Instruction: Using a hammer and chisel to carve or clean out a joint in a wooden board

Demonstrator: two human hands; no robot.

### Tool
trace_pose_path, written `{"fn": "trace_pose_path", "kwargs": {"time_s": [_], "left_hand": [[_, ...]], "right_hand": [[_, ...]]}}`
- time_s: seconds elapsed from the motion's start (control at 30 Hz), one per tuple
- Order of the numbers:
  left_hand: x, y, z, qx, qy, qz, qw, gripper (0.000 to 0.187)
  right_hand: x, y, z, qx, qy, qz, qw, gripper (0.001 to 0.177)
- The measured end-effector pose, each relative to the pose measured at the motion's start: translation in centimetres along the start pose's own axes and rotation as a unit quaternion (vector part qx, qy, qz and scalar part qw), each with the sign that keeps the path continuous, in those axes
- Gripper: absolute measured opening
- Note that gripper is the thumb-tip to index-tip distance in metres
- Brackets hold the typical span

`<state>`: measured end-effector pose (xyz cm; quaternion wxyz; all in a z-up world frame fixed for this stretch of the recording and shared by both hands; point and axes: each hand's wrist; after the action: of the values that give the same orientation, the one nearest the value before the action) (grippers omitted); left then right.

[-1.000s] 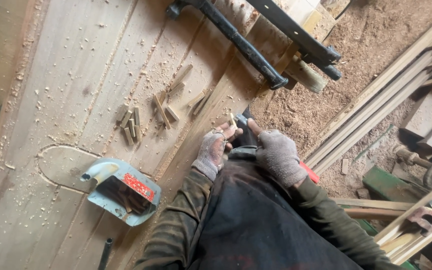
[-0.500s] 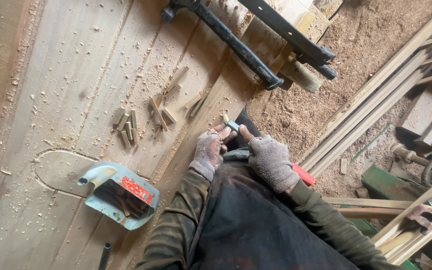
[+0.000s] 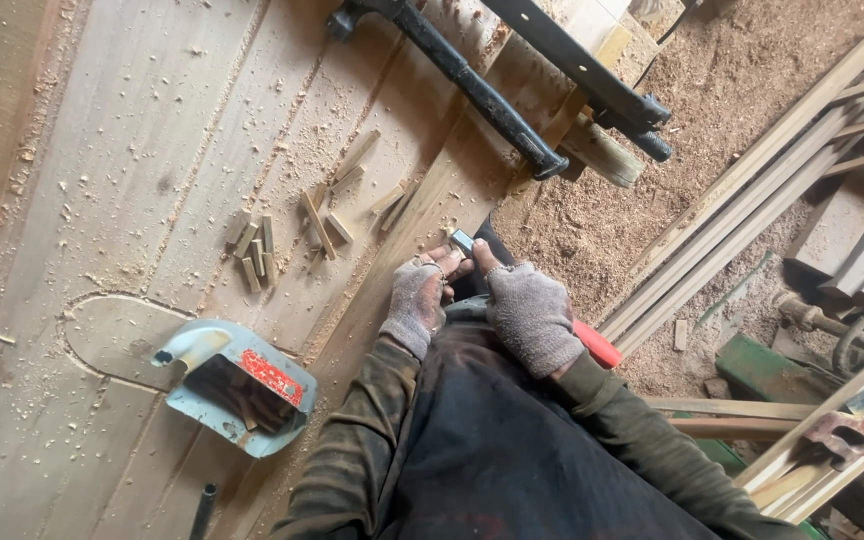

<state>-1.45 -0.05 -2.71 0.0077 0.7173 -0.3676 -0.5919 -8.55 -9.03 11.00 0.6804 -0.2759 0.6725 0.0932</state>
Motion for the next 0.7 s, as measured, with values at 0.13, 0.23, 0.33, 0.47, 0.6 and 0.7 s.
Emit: {"fn": "trace_pose_path", "kwargs": {"time_s": [0.13, 0.23, 0.33, 0.47, 0.6, 0.7], "left_hand": [[0.5, -0.5, 0.8, 0.013, 0.01, -0.015, 1.0, 0.032], [-1.5, 0.6, -1.1, -0.03, 0.009, 0.012, 0.999, 0.038], [-2.4, 1.1, -1.3, -0.048, 0.021, 0.02, 0.998, 0.042], [-3.1, 1.4, -2.2, -0.047, 0.003, 0.025, 0.999, 0.042], [-2.8, 1.2, -2.2, -0.051, 0.011, 0.008, 0.999, 0.043], [-2.3, 0.4, -1.3, -0.035, 0.01, 0.002, 0.999, 0.041]], "right_hand": [[0.9, -0.1, 0.7, 0.019, -0.005, -0.048, 0.999, 0.069], [2.3, 0.0, -0.8, 0.046, -0.04, -0.062, 0.996, 0.058], [3.4, 1.6, -3.1, 0.049, -0.047, -0.055, 0.996, 0.068], [2.7, 2.0, -3.4, 0.059, -0.051, -0.043, 0.996, 0.07], [2.3, 1.9, -3.1, 0.057, -0.061, -0.05, 0.995, 0.069], [1.3, 2.3, -3.2, 0.067, -0.062, -0.044, 0.995, 0.07]]}}
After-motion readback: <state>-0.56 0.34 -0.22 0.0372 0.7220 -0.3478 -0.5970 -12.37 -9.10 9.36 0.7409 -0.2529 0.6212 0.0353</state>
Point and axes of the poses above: each hand's wrist, its own x-axis towards the middle knuckle, its own y-axis out of the palm, z = x × y, and after that the axes turned 15 degrees about z, right-handed
